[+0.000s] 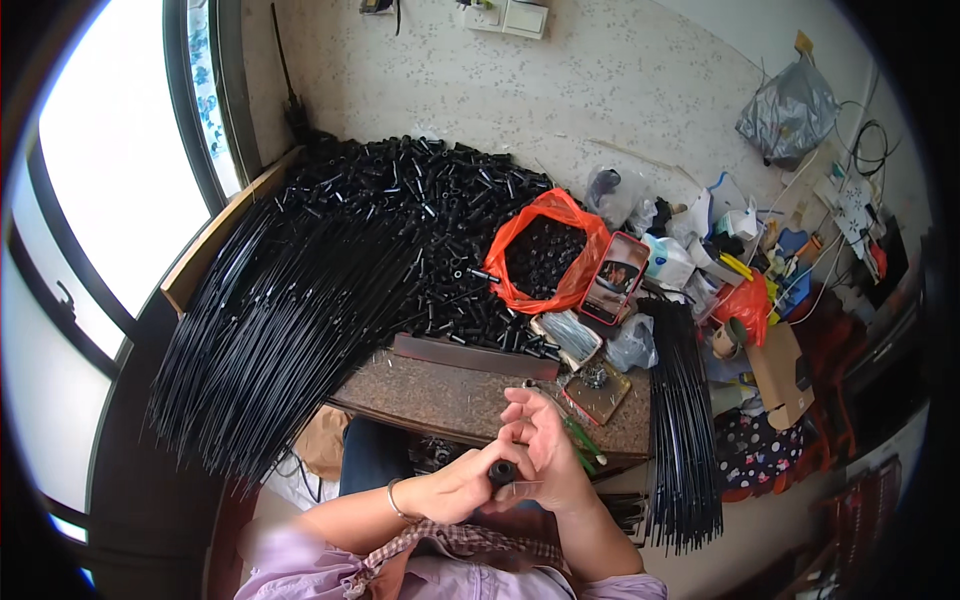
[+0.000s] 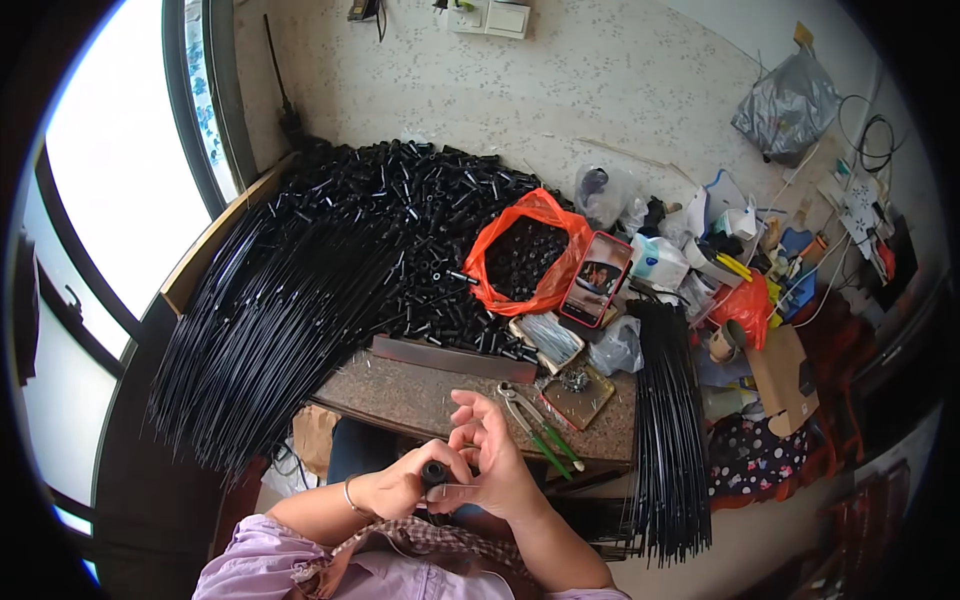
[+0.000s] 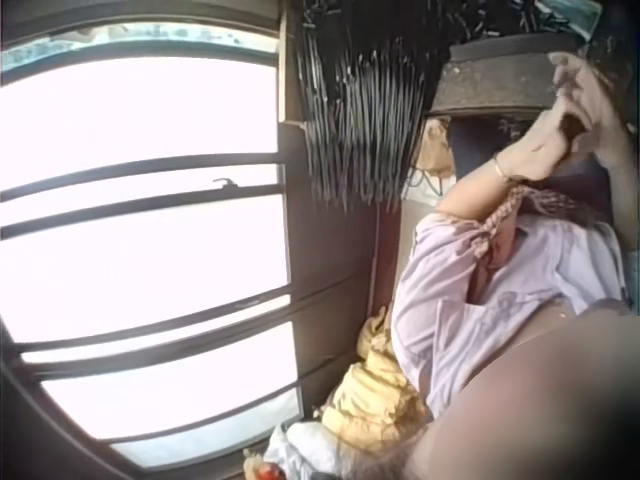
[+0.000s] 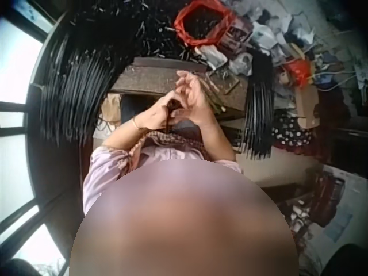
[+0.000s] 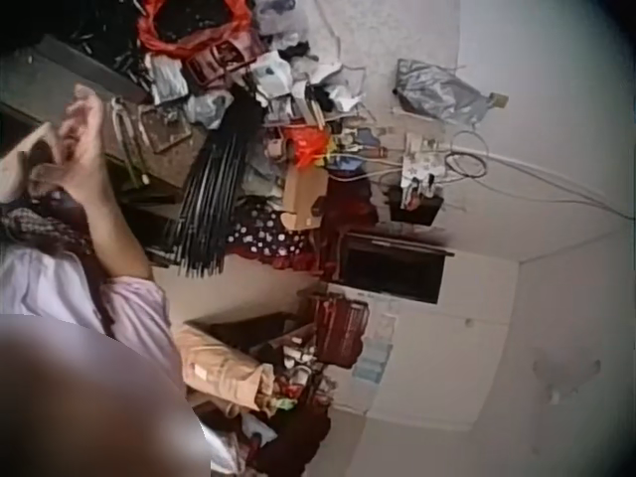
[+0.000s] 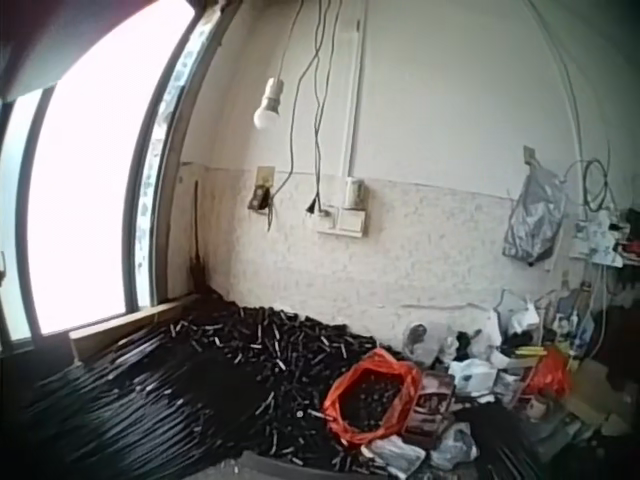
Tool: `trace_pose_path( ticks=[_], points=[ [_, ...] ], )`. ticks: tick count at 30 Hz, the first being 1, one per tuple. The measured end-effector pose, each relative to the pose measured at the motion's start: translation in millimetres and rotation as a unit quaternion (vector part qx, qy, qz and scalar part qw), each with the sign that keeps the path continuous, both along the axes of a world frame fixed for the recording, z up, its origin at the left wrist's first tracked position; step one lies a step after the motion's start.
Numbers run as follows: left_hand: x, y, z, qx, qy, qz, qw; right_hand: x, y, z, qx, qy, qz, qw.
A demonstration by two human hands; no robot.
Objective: Assembling plastic tips onto umbrella ribs using pliers.
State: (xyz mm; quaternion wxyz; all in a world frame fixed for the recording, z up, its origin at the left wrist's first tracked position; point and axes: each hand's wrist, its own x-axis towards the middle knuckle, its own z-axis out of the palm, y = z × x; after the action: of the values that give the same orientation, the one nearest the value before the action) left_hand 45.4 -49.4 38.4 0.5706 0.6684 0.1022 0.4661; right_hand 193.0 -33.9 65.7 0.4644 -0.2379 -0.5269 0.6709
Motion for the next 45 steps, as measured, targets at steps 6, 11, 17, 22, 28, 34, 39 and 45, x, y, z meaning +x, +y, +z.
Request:
trace_pose_path(
  ticks=[6,11,17,22,28,34,39,45],
  points=[
    [-11.3,2.5,4.9,-0.238,-0.101,-0.014,0.966,9.8,-8.0,22.4,0.365,-0.258,-0.272,0.852],
    [4.6,-1.6,1.1,-0.170,-0.081,0.137,0.972,7.3,-13.2,26.6,0.555,-0.388,-0.348,0.648],
    [14.3,6.0,12.4,-0.017,0.023,0.257,0.966,9.4,-5.8,20.1,0.441,-0.341,-0.213,0.802],
    [-8.5,8.6,38.2,-0.028,0.010,0.270,0.962,34.5,-8.8,9.8,0.436,-0.257,-0.119,0.854],
    [-20.2,15.8,38.8,-0.028,0.054,0.185,0.981,93.6,1.8,-109.3,0.266,-0.702,-0.245,0.614],
    [-4.3,25.5,26.6,0.022,0.038,0.070,0.997,99.6,8.2,-149.5,0.155,-0.503,-0.156,0.836],
    [-27.0,30.1,30.4,-0.102,0.013,0.207,0.973,62.3,-20.6,-49.0,-0.164,-0.106,-0.051,0.979],
    [-31.5,26.1,26.2,-0.096,0.006,0.314,0.945,51.5,-35.1,14.4,0.477,-0.463,-0.204,0.718]
  ],
)
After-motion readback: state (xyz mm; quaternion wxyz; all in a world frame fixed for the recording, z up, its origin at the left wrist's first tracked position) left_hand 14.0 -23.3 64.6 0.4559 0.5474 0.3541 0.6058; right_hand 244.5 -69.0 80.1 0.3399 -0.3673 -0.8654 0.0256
